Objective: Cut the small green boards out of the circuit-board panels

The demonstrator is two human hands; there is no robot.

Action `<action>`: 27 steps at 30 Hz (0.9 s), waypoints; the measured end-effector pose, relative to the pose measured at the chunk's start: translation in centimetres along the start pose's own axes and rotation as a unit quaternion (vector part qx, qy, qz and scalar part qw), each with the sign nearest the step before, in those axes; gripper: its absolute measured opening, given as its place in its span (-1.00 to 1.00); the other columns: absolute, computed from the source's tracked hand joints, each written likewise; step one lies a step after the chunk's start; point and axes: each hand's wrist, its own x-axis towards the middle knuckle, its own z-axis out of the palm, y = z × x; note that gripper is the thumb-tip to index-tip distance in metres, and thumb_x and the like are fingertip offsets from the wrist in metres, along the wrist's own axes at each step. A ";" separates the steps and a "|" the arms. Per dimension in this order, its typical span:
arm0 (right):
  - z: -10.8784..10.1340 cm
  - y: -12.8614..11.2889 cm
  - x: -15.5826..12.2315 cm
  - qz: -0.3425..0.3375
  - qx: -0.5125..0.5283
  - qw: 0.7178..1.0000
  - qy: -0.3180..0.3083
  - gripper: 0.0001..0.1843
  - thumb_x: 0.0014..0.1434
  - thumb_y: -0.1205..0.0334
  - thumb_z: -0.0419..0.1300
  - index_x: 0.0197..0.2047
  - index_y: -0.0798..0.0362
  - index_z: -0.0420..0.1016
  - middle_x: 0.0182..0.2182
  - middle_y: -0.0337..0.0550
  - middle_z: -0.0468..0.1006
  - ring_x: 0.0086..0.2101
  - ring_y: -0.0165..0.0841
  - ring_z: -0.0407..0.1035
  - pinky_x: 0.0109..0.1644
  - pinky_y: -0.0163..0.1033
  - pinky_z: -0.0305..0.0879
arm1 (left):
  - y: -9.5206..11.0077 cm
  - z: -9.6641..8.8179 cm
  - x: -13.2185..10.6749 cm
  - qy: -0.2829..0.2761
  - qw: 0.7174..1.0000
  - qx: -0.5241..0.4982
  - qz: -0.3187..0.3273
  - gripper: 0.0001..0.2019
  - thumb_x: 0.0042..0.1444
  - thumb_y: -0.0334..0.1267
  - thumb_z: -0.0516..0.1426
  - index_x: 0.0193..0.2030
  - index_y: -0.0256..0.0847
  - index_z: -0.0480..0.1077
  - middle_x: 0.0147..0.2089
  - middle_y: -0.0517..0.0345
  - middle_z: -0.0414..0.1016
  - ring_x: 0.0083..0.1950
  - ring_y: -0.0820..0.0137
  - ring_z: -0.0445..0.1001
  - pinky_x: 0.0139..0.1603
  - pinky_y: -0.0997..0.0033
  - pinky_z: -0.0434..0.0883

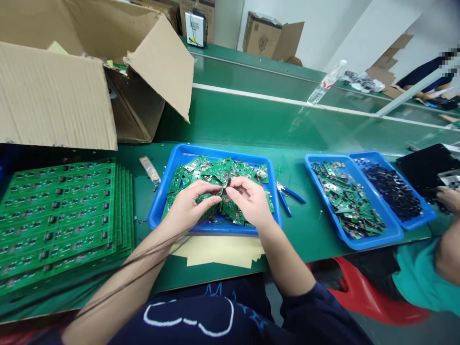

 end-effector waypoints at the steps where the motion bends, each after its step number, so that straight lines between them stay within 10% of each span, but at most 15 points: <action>1: 0.1 0.0 0.0 0.000 0.005 1.000 0.001 -0.84 0.09 0.13 0.13 -0.38 0.04 0.31 -0.38 -0.19 0.37 -0.42 -0.41 0.37 -0.34 -0.24 0.44 | 0.0 0.1 0.0 0.003 1.000 -0.003 -0.002 -0.68 0.02 -0.02 0.10 -0.19 -0.16 0.47 -0.20 0.08 0.51 -0.14 0.30 0.44 -0.05 0.27 0.37; 11: -0.4 -0.2 0.5 -0.034 0.089 0.995 -0.023 -0.90 -0.03 0.22 0.20 -0.40 0.05 0.41 -0.31 -0.13 0.45 -0.24 -0.34 0.40 -0.22 -0.18 0.44 | 0.1 0.6 -0.1 0.096 0.995 0.000 0.036 -0.74 0.01 -0.10 0.14 -0.21 -0.18 0.45 -0.22 0.08 0.49 -0.15 0.31 0.43 -0.07 0.27 0.37; 18: -0.8 -0.2 0.9 0.149 0.187 0.970 -0.048 -0.66 0.10 -0.01 0.08 -0.19 0.07 0.37 -0.53 -0.25 0.47 -0.54 -0.45 0.41 -0.49 -0.31 0.41 | 0.1 0.2 -0.5 0.155 0.975 0.096 0.129 -0.76 0.02 -0.20 0.18 -0.14 -0.15 0.42 -0.16 0.08 0.43 -0.09 0.33 0.40 -0.03 0.26 0.35; 27: 0.1 0.2 0.4 0.184 0.302 0.929 -0.110 -0.69 -0.07 0.26 0.30 -0.20 0.07 0.39 -0.60 -0.38 0.41 -0.57 -0.53 0.35 -0.44 -0.35 0.35 | -1.1 0.5 -0.1 0.204 0.946 0.136 0.211 -0.76 -0.04 -0.17 0.23 -0.20 -0.14 0.46 -0.25 0.11 0.50 -0.17 0.34 0.46 -0.01 0.24 0.36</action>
